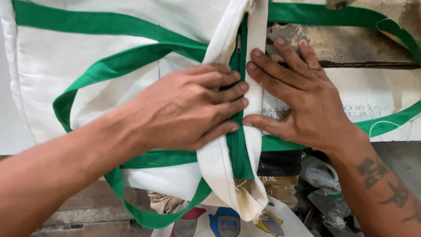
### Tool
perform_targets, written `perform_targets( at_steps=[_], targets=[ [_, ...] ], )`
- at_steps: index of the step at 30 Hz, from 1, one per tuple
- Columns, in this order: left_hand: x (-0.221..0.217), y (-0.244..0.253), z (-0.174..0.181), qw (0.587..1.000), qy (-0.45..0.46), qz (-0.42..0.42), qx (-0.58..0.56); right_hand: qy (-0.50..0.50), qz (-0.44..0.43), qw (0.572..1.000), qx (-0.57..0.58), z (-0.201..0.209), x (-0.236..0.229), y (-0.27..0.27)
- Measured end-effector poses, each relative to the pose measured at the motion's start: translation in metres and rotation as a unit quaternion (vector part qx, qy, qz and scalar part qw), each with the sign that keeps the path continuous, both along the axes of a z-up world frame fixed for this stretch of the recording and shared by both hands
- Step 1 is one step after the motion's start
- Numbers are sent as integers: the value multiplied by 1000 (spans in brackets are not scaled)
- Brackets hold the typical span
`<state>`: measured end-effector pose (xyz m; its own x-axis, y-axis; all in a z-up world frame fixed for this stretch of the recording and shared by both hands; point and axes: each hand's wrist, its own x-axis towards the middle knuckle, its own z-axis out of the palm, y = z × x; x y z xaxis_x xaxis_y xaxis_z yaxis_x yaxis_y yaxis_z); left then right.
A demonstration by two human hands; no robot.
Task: Sewing green straps and a zipper onto a white canvas tote bag using an industrial sewing machine.
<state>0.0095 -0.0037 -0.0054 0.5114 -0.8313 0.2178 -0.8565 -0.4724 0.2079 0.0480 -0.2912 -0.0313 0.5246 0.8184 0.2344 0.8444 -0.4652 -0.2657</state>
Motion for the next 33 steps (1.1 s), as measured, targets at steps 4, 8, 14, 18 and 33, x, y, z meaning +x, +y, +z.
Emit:
perform_targets(
  at_steps=[4,8,14,18,33],
  targets=[
    [17,9,-5,982,-181,37,34,-14,1,1000,15,-1,0,0],
    [15,22,-7,989,-142,28,17,-8,-6,1000,9,1,-2,2],
    [21,26,-6,991,-123,35,22,-4,-9,1000,-4,3,4,1],
    [27,26,-10,989,-145,33,11,-6,-9,1000,2,2,9,-3],
    [29,27,-24,987,-158,23,-34,-16,-33,999,-7,-2,-2,-7]
  ],
)
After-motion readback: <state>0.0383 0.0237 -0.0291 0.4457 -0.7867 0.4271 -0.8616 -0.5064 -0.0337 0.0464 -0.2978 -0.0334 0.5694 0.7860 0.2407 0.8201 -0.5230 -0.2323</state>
